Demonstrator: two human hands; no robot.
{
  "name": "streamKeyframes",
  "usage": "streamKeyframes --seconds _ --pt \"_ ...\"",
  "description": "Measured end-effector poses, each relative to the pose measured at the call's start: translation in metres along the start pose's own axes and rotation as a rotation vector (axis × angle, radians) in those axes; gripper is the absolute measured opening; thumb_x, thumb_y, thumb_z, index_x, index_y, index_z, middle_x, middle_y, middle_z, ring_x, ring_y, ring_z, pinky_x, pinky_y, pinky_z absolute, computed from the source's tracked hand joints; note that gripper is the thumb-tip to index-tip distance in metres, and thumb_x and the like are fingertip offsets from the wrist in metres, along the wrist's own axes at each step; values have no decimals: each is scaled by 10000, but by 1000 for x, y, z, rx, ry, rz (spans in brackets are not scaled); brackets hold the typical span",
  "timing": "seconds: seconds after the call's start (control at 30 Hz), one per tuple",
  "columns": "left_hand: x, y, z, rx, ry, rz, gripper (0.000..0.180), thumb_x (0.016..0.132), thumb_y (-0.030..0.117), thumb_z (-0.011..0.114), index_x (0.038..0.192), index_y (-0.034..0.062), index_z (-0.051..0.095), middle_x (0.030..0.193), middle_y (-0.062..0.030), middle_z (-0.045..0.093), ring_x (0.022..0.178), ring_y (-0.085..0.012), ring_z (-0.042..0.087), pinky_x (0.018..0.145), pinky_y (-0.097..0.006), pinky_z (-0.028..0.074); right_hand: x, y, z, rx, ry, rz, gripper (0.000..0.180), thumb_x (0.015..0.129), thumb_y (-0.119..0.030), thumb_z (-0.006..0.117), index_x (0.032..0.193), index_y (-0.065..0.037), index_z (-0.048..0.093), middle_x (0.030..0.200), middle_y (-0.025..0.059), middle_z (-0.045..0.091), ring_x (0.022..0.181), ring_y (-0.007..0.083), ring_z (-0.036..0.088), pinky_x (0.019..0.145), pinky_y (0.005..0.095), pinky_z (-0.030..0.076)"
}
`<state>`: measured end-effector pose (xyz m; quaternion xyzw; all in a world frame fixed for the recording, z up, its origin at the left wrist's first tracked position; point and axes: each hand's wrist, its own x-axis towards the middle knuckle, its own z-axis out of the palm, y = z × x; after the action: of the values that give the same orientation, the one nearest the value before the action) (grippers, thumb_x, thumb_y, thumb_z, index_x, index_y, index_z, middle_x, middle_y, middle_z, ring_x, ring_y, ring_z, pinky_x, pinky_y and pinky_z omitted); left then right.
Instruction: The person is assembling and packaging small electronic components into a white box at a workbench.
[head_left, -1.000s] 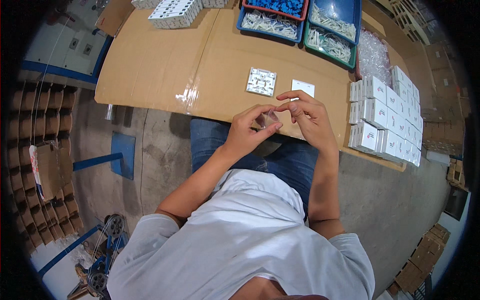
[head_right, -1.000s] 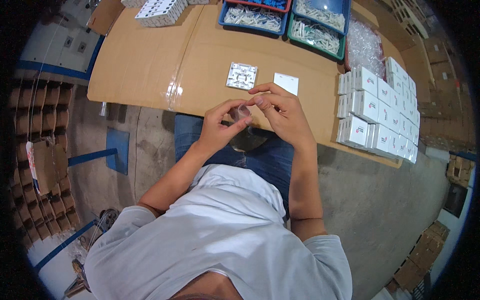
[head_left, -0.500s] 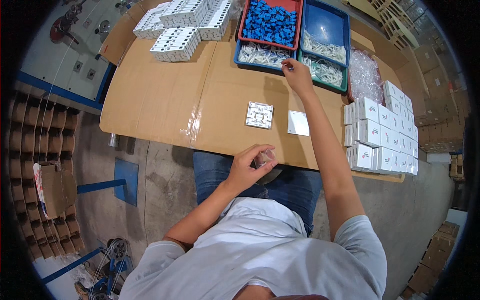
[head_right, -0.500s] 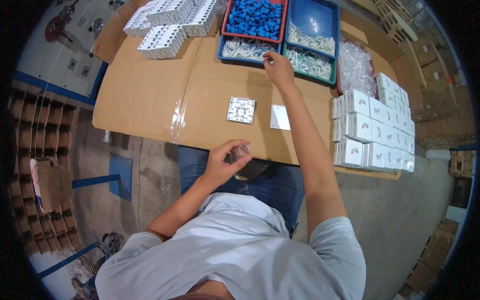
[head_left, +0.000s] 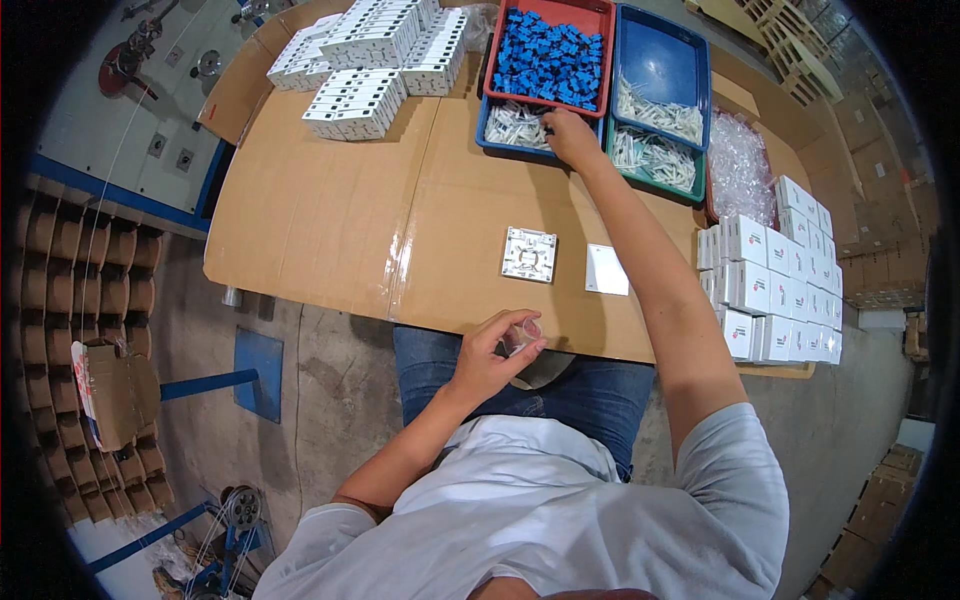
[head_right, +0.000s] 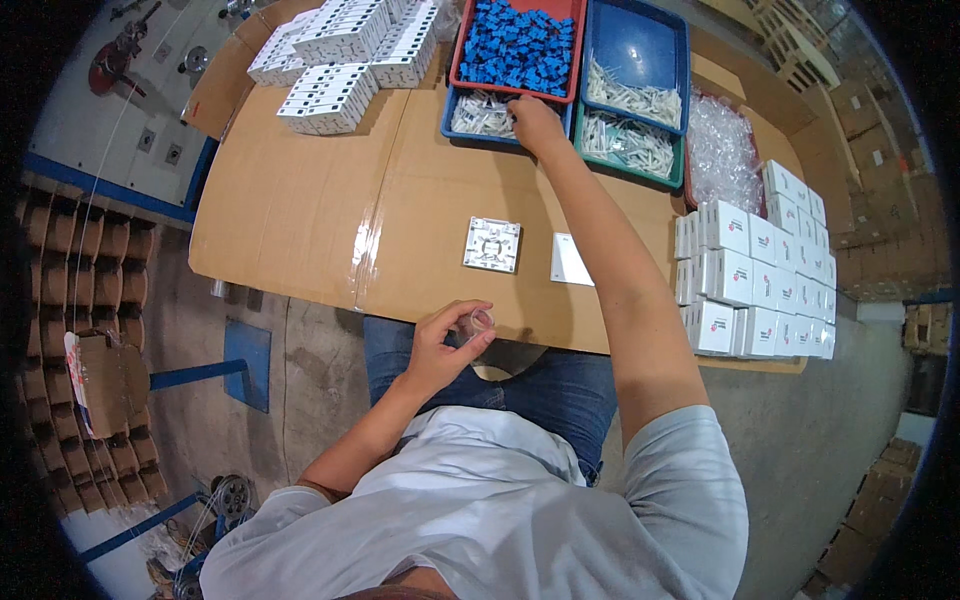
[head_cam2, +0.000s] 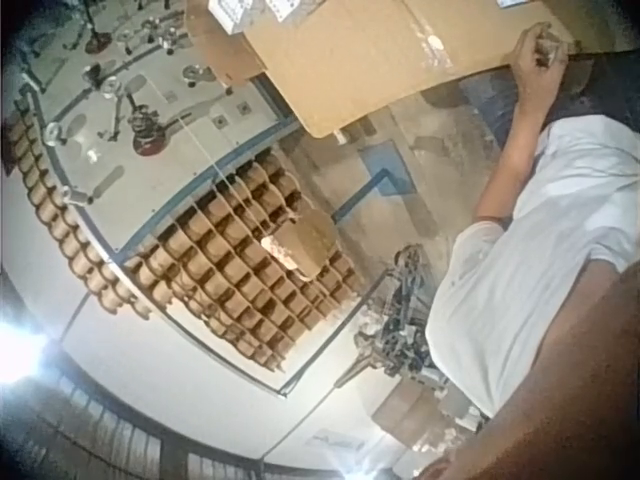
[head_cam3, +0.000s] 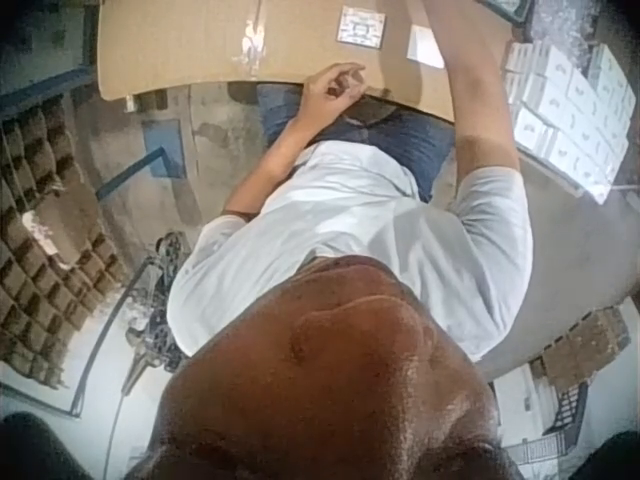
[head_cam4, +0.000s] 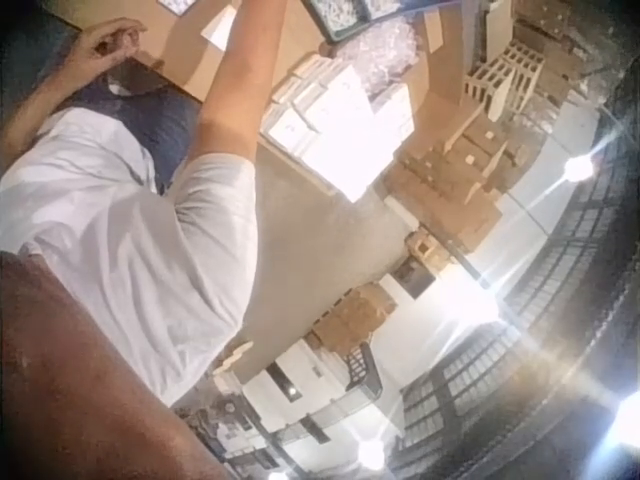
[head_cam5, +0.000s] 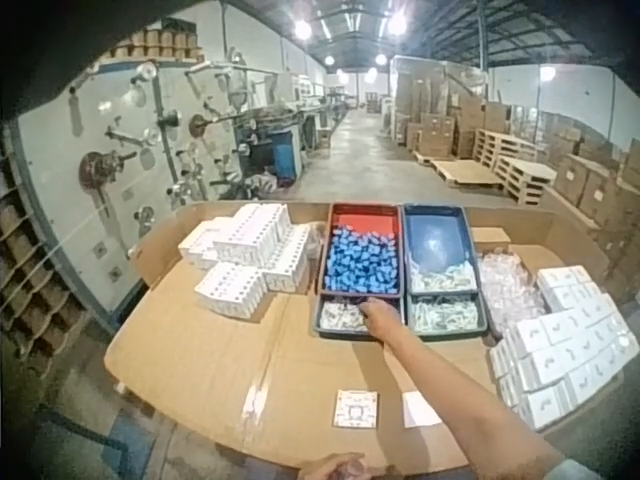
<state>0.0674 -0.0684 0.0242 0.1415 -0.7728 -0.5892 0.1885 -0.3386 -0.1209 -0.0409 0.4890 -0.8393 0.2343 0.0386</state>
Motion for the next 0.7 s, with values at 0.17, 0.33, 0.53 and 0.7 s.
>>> streamKeyframes --seconds 0.17,0.33,0.53,0.7 --pt "7 0 3 -54 -12 14 348 821 69 781 1152 23 684 919 -63 711 743 -112 620 701 -251 507 9 12 -2 -59 -88 -13 328 756 -39 676 1083 -51 701 1084 191 654 1063 387 620 914 461 504" --pt "10 -2 2 -67 -18 20 354 825 65 777 1161 18 679 937 -70 709 749 -115 624 706 -253 509 8 19 -6 -81 -105 -38 275 754 -61 667 1026 -53 703 974 194 681 982 391 647 852 464 521" --pt "6 -9 1 -63 -21 -5 361 825 76 783 1168 27 680 943 -66 706 790 -114 633 718 -254 512 -6 12 -15 -119 40 92 160 830 -155 675 958 -63 702 873 180 702 850 371 683 733 467 529" --pt "5 -7 2 -78 -19 -12 357 827 91 787 1164 31 684 937 -62 706 797 -117 635 729 -257 512 -9 21 -25 69 123 194 132 855 -161 665 941 -75 716 870 184 706 850 382 681 730 480 531"
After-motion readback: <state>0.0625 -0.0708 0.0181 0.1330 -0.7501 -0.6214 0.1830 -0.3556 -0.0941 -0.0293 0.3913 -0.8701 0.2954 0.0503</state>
